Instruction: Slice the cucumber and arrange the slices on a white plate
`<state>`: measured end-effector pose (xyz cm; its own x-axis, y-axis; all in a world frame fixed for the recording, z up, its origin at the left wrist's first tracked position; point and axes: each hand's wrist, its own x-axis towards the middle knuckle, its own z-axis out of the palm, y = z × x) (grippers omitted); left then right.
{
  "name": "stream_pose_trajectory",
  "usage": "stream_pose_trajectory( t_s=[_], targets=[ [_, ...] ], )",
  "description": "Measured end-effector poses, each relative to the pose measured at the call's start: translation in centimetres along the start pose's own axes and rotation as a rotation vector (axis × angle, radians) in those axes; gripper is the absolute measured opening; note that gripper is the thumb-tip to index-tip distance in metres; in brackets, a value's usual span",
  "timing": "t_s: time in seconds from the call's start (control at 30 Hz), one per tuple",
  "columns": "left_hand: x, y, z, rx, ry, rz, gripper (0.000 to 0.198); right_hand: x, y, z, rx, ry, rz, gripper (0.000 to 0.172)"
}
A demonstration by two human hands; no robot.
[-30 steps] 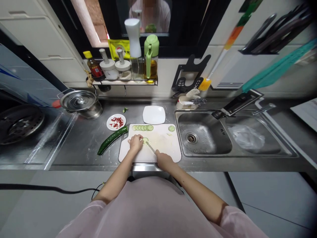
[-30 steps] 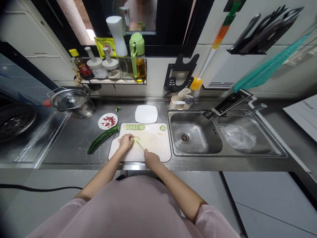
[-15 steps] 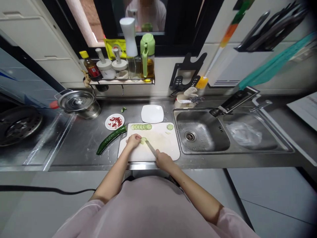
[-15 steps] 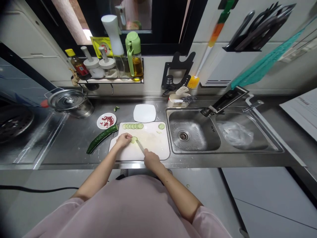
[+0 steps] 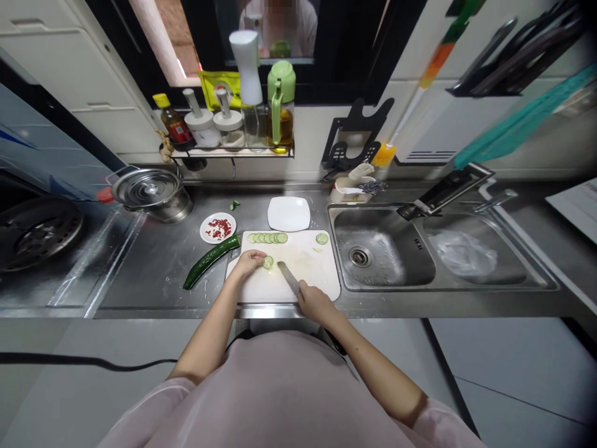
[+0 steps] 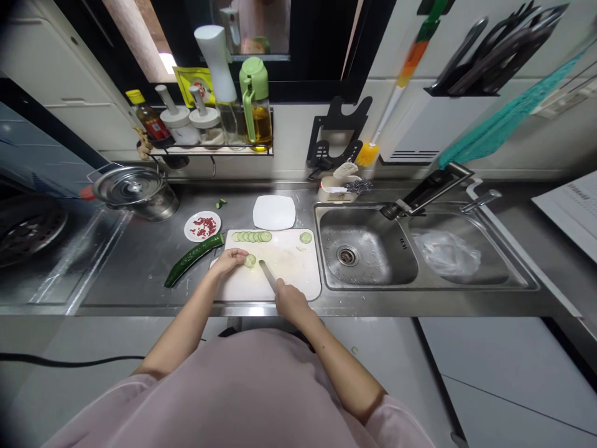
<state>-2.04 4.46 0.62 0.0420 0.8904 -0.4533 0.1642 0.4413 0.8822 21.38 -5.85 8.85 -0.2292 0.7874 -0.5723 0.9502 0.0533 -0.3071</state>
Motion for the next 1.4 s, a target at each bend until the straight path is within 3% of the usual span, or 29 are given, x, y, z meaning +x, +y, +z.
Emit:
stream_pose_trajectory(
  t_s=[0.13, 0.33, 0.43, 0.67, 0.77, 1.07, 1.27, 1.4],
  targets=[
    [-0.8, 0.8, -0.8, -0.203, -0.119, -0.021, 0.038, -0.4, 0.8, -0.6, 0.033, 0.017, 0.031, 0.026],
    [-1.7, 1.1, -2.1, -0.262, -0.118, -0.043, 0.04, -0.3, 1.1, -1.0, 0.053, 0.012, 0.057, 0.026],
    [-1.5, 0.3, -2.8, -0.248, -0.019, -0.026, 0.041, -0.1, 1.2, -0.9, 0.06, -0.007, 0.051, 0.027],
    [-0.1, -2.3, -2.3, -0.176, 0.448, -0.018, 0.03, 0.5, 1.2, -0.4, 0.038, -0.028, 0.028, 0.028],
    [0.6, -2.9, -1.9, -0.084, 0.545, -0.024, 0.029, 0.6, 1.0, -0.6, 0.034, -0.04, 0.019, 0.03],
    [1.6, -3.2, -2.0, 0.03, 0.604, -0.047, 0.031, 0.7, 0.2, -0.9, 0.031, -0.021, 0.022, 0.027],
    [1.4, -3.4, -2.4, 0.082, 0.631, -0.013, 0.031, 3.4, -3.6, 1.8, 0.171, 0.015, -0.127, 0.021],
    [1.4, -3.5, -2.9, 0.198, 0.626, -0.023, 0.034, 5.4, -6.4, 3.1, 0.333, -0.007, -0.144, 0.017]
  ],
)
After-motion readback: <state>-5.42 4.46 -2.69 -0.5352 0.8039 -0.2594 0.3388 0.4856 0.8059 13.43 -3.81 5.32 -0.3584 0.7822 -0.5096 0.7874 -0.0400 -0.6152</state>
